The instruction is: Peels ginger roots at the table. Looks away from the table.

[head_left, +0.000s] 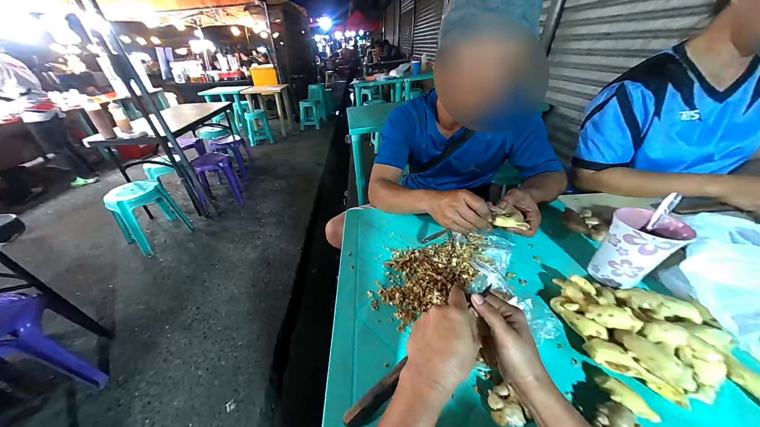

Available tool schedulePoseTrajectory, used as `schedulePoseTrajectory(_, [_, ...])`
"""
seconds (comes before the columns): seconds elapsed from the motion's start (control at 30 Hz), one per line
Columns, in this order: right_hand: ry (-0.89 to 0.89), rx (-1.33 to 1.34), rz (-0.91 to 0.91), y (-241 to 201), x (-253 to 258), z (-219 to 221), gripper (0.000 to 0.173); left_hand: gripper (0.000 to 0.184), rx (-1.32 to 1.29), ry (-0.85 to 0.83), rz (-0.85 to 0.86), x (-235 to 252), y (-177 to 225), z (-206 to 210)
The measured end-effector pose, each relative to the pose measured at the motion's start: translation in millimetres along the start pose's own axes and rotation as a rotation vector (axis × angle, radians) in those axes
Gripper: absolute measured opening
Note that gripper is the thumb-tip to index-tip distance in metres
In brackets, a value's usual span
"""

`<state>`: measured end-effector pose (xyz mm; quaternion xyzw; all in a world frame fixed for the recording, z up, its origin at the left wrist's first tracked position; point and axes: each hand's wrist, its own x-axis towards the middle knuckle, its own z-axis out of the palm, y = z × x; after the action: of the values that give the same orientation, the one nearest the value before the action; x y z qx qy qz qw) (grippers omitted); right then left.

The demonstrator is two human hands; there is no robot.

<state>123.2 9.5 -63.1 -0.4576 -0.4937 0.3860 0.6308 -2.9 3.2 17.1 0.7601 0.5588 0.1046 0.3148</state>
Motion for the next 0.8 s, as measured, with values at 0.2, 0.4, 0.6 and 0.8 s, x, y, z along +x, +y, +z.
schedulePoseTrajectory(0.2, [0.036, -0.029, -0.086, 1, 2, -1, 0.028, 0.035, 0.055, 0.039, 0.052, 2, -5, -2])
schedulePoseTrajectory(0.4, [0.0, 0.111, 0.024, 3, 2, 0, 0.042, 0.037, -0.005, 0.089, 0.056, 4, -11, -6])
schedulePoseTrajectory(0.6, [0.064, 0.318, 0.403, -30, -3, 8, 0.064, 0.039, -0.078, 0.031, 0.003, -3, -6, -12])
schedulePoseTrajectory(0.8, [-0.06, 0.564, 0.498, -29, 5, -11, 0.033, 0.039, 0.054, 0.073, -0.063, -4, -8, -17])
